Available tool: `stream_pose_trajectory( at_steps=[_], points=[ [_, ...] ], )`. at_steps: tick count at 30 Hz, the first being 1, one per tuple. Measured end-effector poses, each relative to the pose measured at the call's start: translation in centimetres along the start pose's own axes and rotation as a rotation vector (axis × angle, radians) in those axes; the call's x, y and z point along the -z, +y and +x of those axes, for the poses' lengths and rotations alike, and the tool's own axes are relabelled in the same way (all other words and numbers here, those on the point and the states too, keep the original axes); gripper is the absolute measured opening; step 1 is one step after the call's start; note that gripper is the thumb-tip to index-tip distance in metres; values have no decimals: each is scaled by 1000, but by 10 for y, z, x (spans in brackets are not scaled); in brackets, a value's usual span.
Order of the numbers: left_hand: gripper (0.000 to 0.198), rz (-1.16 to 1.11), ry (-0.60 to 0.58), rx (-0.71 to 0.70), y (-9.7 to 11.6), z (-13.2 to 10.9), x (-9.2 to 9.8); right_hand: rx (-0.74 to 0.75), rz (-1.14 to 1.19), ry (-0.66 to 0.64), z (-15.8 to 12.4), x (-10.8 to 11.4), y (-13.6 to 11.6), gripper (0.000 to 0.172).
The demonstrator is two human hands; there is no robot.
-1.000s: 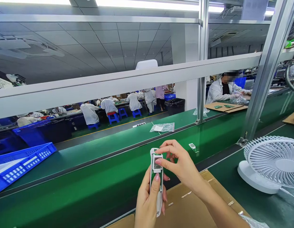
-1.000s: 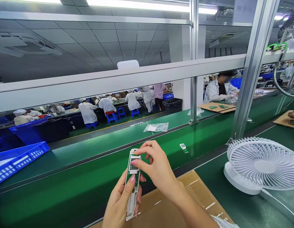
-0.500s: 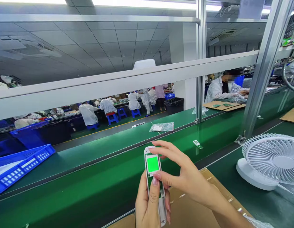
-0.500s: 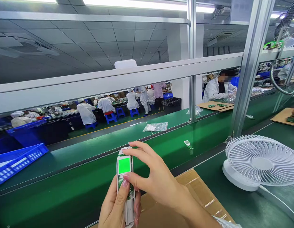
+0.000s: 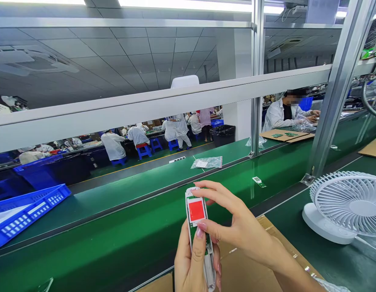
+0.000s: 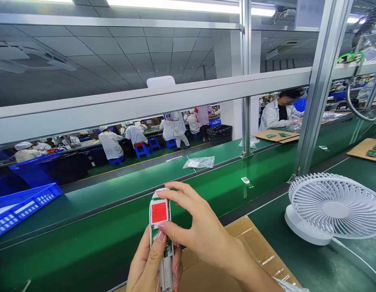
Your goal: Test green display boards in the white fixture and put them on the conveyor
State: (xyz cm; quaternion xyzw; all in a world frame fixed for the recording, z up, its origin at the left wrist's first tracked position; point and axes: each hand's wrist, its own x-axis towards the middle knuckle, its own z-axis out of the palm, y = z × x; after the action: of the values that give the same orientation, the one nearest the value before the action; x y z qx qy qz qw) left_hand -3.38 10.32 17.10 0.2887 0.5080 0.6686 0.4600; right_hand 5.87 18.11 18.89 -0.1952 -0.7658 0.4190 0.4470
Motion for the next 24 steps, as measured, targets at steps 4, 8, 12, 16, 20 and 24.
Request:
stream_pose_trajectory(
  at_steps=[4,8,12,16,20,24],
  points=[
    [35,3,13,9,0,1,0,6,-1,-6,1,-1,1,43],
    [35,6,14,13,-1,2,1,-27,14,-4,0,-2,3,44],
    [38,6,9,24,-1,3,2,-45,21,-10,-1,-2,2,43],
    [37,28,-12,17,-2,6,6,-37,27,-16,1,-3,3,44],
    [45,87,-33,17,-5,15,14,-54,-17,-6,4,-5,11,44],
    [56,187,-67,15,-13,32,27,-58,-72,34,15,-6,33,31]
  ],
)
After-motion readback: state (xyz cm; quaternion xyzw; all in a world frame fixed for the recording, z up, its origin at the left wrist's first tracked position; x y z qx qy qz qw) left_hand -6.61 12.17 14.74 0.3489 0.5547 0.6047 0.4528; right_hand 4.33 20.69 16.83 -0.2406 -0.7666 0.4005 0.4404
